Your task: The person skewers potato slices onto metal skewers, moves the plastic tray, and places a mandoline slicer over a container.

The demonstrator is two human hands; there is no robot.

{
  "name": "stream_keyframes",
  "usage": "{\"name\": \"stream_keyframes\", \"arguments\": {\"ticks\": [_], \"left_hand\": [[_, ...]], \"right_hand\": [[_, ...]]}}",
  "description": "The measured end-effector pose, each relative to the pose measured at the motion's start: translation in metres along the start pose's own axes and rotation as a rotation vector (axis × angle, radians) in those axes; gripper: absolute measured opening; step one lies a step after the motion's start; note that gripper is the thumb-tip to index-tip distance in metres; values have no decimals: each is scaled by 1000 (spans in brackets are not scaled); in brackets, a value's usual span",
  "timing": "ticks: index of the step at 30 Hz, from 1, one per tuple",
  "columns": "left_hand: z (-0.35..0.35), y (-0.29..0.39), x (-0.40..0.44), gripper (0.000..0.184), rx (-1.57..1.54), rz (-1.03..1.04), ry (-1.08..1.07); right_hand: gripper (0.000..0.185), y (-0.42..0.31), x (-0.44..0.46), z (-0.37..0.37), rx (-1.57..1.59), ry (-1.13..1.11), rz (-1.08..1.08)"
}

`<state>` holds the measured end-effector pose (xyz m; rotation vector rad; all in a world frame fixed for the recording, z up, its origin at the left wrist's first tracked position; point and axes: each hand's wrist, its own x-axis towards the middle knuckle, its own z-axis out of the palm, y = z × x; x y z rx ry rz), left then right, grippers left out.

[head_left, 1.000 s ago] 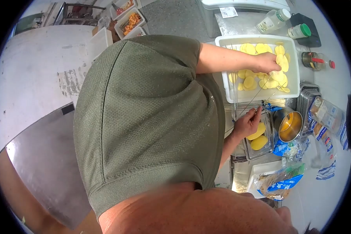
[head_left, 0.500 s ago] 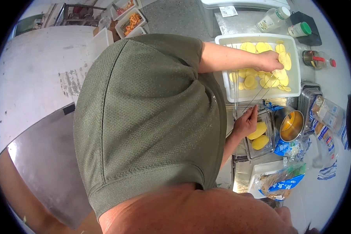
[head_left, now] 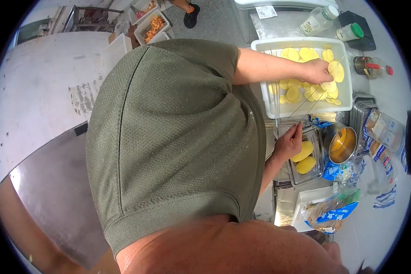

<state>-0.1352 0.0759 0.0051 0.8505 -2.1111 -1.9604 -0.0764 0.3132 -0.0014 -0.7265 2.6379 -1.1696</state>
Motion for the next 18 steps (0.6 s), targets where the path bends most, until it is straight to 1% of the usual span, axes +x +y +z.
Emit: {"name": "stream_keyframes", "arguments": {"ticks": [5,8,11,14,17,18], "left_hand": [[2,0,-3,39,23,67,23],[4,-6,-1,40,49,103,22],[2,-10,0,41,102,134,22],[1,-12,1,42,172,135,-10],[2,-17,2,43,195,113,1],[3,-17,2,43,193,104,14]], "right_hand": [[28,-7,-1,0,-55,0,2],[28,-2,-2,5,0,36,-7],[29,6,-3,10,89,3,94],[28,3,-1,12,348,-29,257],[26,-7,6,9,485,-41,318],[26,-6,6,9,444,-38,296]]}}
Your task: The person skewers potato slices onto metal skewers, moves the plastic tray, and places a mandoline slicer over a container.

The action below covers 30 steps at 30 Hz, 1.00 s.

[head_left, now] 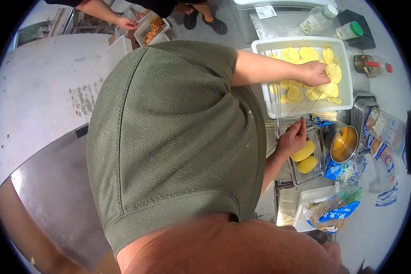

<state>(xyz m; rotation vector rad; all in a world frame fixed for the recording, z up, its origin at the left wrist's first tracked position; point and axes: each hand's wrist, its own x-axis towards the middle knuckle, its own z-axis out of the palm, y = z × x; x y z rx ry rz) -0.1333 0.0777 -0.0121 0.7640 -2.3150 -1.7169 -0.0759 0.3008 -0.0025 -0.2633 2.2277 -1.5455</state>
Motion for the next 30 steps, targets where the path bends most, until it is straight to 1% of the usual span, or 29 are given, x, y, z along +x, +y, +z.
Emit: {"name": "stream_keyframes", "arguments": {"ticks": [2,5,6,8,9,12,14,17,21,24,26,29,30], "left_hand": [[-2,4,-5,41,-88,-22,-6],[-6,10,-8,36,-161,-97,-41],[-6,10,-8,34,-176,-127,-62],[0,8,-10,31,-278,-115,-14],[1,8,-11,29,-326,-106,10],[-2,12,-12,28,-301,-136,9],[-1,10,-9,28,-300,-121,13],[3,5,-7,28,-303,-120,22],[-1,11,-10,27,-299,-125,-4],[3,5,-8,27,-293,-50,5],[1,10,-11,27,-277,-74,7],[-2,19,-17,28,-299,-104,1],[-2,19,-18,28,-315,-114,-1]], "right_hand": [[26,8,0,-1,-86,9,-49],[26,20,0,1,-395,106,-405],[26,17,0,3,-399,99,-385],[26,13,-4,2,-411,85,-344],[26,14,-4,2,-421,89,-357],[26,15,-4,1,-469,103,-395],[26,13,-5,2,-517,115,-415],[24,14,-6,4,-476,138,-474],[23,17,-6,4,-470,135,-475],[24,16,-8,0,-499,136,-470],[24,11,-10,-1,-522,133,-456],[25,11,-9,0,-521,145,-495],[25,10,-9,1,-496,143,-465]]}}
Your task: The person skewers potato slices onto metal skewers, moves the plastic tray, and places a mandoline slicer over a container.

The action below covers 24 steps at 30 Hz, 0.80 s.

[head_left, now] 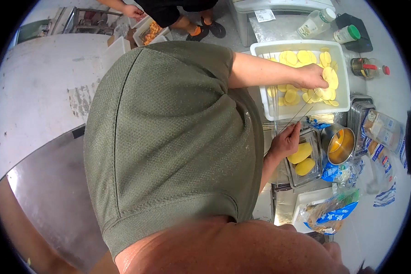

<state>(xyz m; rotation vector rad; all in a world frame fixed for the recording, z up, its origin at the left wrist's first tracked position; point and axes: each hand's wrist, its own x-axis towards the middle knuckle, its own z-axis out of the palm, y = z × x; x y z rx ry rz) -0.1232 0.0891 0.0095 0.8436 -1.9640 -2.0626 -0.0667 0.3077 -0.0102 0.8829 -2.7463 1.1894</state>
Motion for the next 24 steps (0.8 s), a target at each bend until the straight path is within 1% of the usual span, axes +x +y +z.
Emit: {"name": "stream_keyframes", "arguments": {"ticks": [2,5,9,12,14,15,18,21,24], "left_hand": [[0,-1,0,28,10,4,-4],[1,-5,2,27,-7,21,6],[4,-12,7,25,-47,36,13],[3,1,-4,25,40,-32,-63],[4,-3,-5,26,-19,-54,-94],[5,-1,-7,27,-47,-62,-111],[7,8,-17,31,-41,-10,-19],[10,10,-16,34,-91,-25,-28],[13,1,-8,31,-96,0,-53]], "right_hand": [[25,-2,-1,-1,48,-8,61],[26,-4,2,-2,55,-18,66],[28,-10,2,-5,128,-53,206],[29,-9,5,-7,123,-93,260],[28,-11,8,-13,145,-121,309],[28,-10,8,-13,155,-115,296],[28,-8,10,-18,180,-115,283],[28,-12,12,-22,192,-125,310],[27,-4,10,-19,196,-98,284]]}}
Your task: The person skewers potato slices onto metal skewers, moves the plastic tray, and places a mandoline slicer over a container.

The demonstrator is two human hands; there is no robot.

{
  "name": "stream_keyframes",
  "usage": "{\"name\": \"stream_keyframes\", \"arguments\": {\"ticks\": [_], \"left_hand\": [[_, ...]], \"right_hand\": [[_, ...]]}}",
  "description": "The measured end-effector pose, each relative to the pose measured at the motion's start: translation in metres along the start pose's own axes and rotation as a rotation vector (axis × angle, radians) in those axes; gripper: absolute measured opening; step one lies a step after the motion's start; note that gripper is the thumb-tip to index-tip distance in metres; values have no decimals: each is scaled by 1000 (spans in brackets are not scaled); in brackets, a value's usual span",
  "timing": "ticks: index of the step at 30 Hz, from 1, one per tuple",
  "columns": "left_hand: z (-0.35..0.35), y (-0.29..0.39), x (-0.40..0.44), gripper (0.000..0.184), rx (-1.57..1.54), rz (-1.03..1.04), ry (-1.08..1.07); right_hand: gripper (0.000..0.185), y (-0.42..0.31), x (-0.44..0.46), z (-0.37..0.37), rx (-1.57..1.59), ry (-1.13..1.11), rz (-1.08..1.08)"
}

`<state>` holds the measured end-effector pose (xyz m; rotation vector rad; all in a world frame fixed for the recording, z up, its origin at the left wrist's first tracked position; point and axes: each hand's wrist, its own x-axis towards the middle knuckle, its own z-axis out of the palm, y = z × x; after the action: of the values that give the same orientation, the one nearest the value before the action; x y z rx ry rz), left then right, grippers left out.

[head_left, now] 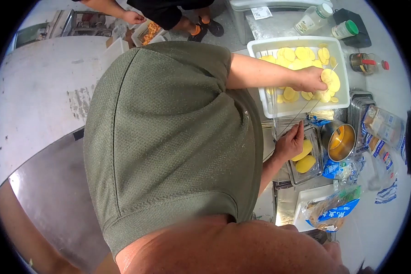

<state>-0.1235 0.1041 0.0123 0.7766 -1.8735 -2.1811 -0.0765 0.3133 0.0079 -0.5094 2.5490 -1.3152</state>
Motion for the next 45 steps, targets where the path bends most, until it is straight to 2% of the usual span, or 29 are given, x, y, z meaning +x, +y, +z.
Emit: {"name": "stream_keyframes", "arguments": {"ticks": [5,12,26,29,32,33,35,38,42,45], "left_hand": [[2,-12,5,28,-82,14,-9],[5,-7,2,29,-47,-78,17],[5,-7,2,27,-17,-65,-29],[7,0,-3,27,-35,-67,-43],[8,2,-7,26,1,-120,-72],[7,2,-8,25,24,-144,-79],[7,-8,-3,24,5,-136,-89],[6,-15,0,23,42,-102,-114],[6,-19,3,23,91,-101,-131],[10,-27,4,24,-33,25,-105]], "right_hand": [[27,-9,1,-2,-28,15,-80],[28,-3,-1,-5,-38,7,-50],[27,4,4,2,-37,-1,-20],[28,-8,6,1,-21,-23,98],[28,7,7,9,36,44,12],[28,5,6,9,47,36,42],[29,-2,5,8,69,22,99],[28,15,3,15,71,86,-9],[28,22,4,15,37,56,1],[28,18,4,17,33,69,-8]]}}
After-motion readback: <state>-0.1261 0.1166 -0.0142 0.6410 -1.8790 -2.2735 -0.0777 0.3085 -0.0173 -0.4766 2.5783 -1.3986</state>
